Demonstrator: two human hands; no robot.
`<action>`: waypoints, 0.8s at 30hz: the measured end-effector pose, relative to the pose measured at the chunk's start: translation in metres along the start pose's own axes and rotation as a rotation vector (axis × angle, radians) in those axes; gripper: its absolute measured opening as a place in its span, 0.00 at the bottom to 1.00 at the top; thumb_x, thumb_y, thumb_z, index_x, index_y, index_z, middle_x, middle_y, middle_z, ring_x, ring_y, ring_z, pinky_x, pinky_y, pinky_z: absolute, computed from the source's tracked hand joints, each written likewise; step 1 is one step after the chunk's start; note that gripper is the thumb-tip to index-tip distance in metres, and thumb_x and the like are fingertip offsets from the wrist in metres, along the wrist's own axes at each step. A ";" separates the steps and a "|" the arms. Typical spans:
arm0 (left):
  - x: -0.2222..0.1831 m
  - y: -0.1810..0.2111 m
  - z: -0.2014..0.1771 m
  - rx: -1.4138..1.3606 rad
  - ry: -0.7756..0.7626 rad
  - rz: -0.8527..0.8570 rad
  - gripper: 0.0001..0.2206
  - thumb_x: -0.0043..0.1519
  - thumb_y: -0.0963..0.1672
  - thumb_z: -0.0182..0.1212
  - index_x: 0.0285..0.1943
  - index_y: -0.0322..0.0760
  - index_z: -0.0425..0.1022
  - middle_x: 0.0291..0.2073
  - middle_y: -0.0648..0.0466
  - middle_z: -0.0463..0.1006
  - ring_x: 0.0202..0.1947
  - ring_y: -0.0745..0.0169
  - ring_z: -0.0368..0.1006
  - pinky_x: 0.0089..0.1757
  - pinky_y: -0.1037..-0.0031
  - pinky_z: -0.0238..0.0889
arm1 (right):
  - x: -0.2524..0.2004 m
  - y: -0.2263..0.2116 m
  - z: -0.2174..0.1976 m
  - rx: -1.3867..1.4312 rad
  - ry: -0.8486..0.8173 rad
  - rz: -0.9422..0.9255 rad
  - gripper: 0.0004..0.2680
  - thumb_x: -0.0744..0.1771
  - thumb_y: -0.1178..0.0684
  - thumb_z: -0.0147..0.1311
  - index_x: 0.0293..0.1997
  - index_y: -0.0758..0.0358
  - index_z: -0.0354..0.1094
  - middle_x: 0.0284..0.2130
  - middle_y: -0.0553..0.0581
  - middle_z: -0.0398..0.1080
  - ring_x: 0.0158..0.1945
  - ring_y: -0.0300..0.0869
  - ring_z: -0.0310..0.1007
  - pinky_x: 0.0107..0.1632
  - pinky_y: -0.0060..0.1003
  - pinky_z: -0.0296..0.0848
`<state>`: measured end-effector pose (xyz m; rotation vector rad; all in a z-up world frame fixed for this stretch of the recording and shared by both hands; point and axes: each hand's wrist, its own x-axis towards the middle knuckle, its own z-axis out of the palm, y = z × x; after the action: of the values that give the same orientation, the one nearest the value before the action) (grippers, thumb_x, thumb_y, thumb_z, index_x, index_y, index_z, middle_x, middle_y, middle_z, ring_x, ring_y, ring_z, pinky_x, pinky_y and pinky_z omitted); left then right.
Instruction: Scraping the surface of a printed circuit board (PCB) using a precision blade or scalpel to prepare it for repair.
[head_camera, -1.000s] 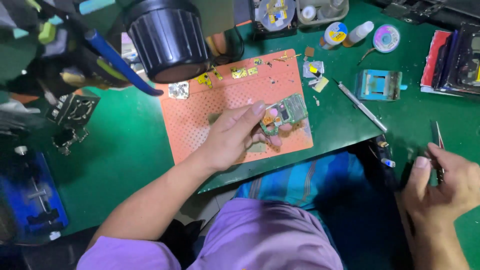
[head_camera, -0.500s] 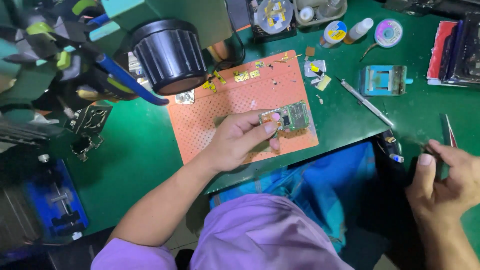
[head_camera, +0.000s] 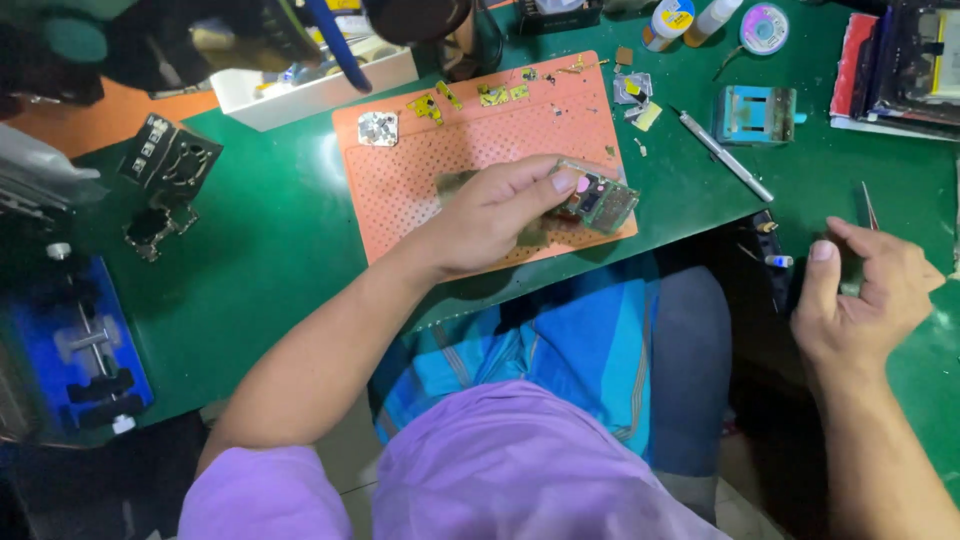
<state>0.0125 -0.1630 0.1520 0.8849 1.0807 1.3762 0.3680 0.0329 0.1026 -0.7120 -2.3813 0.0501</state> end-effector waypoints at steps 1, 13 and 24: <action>-0.001 0.001 -0.001 0.004 -0.001 0.015 0.18 0.70 0.49 0.49 0.58 0.32 0.75 0.51 0.52 0.80 0.53 0.66 0.75 0.55 0.74 0.71 | 0.001 -0.003 0.000 -0.004 0.011 -0.010 0.08 0.77 0.60 0.57 0.57 0.78 0.80 0.50 0.70 0.79 0.53 0.60 0.77 0.64 0.49 0.63; -0.010 0.019 0.009 -0.104 0.046 -0.194 0.22 0.70 0.50 0.44 0.64 0.38 0.77 0.31 0.57 0.64 0.32 0.68 0.63 0.36 0.81 0.68 | 0.005 -0.011 -0.001 -0.027 0.056 0.015 0.04 0.74 0.61 0.59 0.54 0.69 0.77 0.50 0.61 0.79 0.51 0.53 0.75 0.61 0.48 0.58; -0.014 0.033 -0.003 0.401 0.108 -0.093 0.26 0.62 0.48 0.61 0.71 0.46 0.69 0.36 0.66 0.80 0.37 0.71 0.77 0.36 0.75 0.68 | 0.007 -0.018 0.000 -0.031 0.021 0.028 0.06 0.76 0.57 0.56 0.55 0.69 0.78 0.48 0.62 0.77 0.51 0.53 0.75 0.60 0.47 0.59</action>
<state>0.0006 -0.1758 0.1839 1.0406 1.4953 1.1585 0.3544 0.0210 0.1103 -0.7571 -2.3564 0.0175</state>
